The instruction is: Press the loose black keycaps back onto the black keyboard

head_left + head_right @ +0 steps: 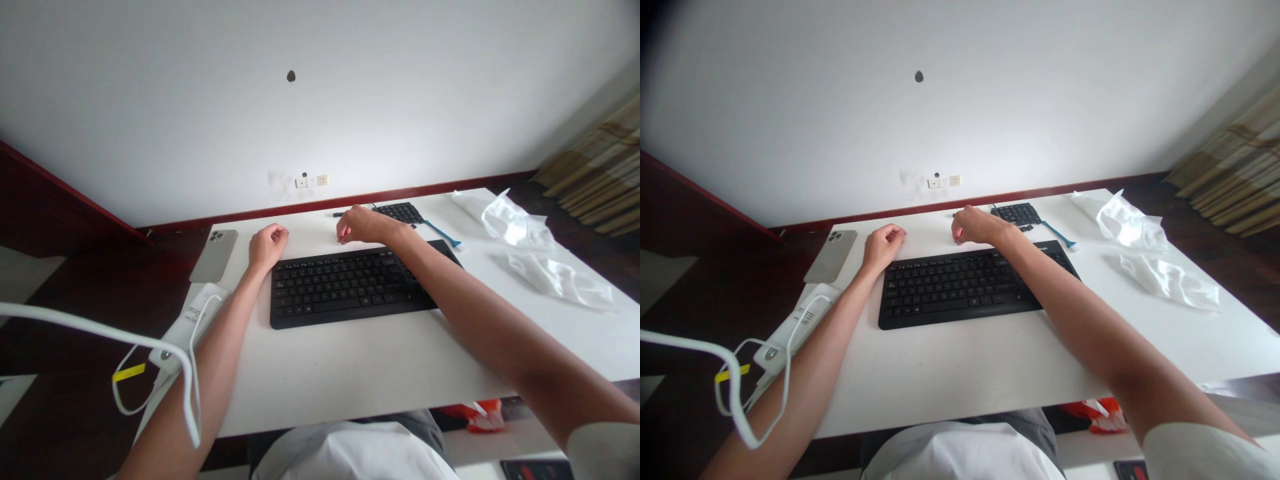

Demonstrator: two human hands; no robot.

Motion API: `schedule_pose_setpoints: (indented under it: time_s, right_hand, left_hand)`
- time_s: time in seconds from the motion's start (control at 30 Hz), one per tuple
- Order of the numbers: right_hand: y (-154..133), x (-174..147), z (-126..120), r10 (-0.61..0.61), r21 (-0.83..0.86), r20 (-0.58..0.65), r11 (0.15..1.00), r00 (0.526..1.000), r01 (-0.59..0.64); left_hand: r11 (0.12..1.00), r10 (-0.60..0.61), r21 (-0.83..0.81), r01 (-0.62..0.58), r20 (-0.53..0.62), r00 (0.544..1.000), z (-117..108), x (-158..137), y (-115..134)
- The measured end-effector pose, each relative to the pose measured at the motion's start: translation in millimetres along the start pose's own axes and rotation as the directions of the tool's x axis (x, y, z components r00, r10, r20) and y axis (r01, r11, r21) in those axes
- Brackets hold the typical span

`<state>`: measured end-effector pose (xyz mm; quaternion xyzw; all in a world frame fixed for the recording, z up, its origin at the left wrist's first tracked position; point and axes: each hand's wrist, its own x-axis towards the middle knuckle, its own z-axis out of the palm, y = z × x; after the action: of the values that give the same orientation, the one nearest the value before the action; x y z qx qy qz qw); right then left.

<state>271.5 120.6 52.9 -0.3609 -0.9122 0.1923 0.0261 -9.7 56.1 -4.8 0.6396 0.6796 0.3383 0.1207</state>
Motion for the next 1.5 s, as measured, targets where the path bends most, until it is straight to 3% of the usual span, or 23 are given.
schedule_pose_setpoints:
  time_s: [0.2,0.4,0.6,0.7,0.87,1.1,1.5]
  right_hand:
    - [-2.6,-3.6,-4.1,-0.003,-0.029,0.007,1.0,1.0,0.003]
    - [-5.3,-10.1,-13.4,0.077,0.025,0.029,0.997,0.997,-0.077]
    - [-26.8,-20.3,-32.3,0.046,0.181,0.213,0.98,0.976,-0.086]
    - [-33.8,-21.7,-31.5,0.026,0.176,0.289,0.981,0.957,-0.08]
    - [-38.2,-22.2,-24.0,-0.008,0.092,0.27,0.996,0.963,-0.018]
    - [-55.6,-27.0,-22.8,0.122,0.021,0.228,0.991,0.966,-0.131]
    - [-66.0,-28.9,-25.2,0.089,0.001,0.233,0.996,0.968,-0.092]
  left_hand:
    - [1.0,-0.011,0.009,0.011,0.005,1.0,-0.4,-0.3,0.7]
    - [1.0,-0.006,0.005,0.005,0.011,1.0,-0.4,0.0,0.6]
    - [1.0,-0.023,0.011,0.023,0.007,1.0,0.1,-0.2,0.4]
    - [1.0,-0.006,0.01,0.006,0.015,1.0,0.0,0.0,-0.2]
    - [1.0,-0.007,0.014,0.007,0.02,1.0,-0.5,0.3,0.1]
    - [1.0,-0.004,0.015,0.004,0.02,1.0,-1.8,-0.7,0.6]
    - [0.999,-0.019,0.039,0.018,0.025,1.0,-1.5,-0.4,1.1]
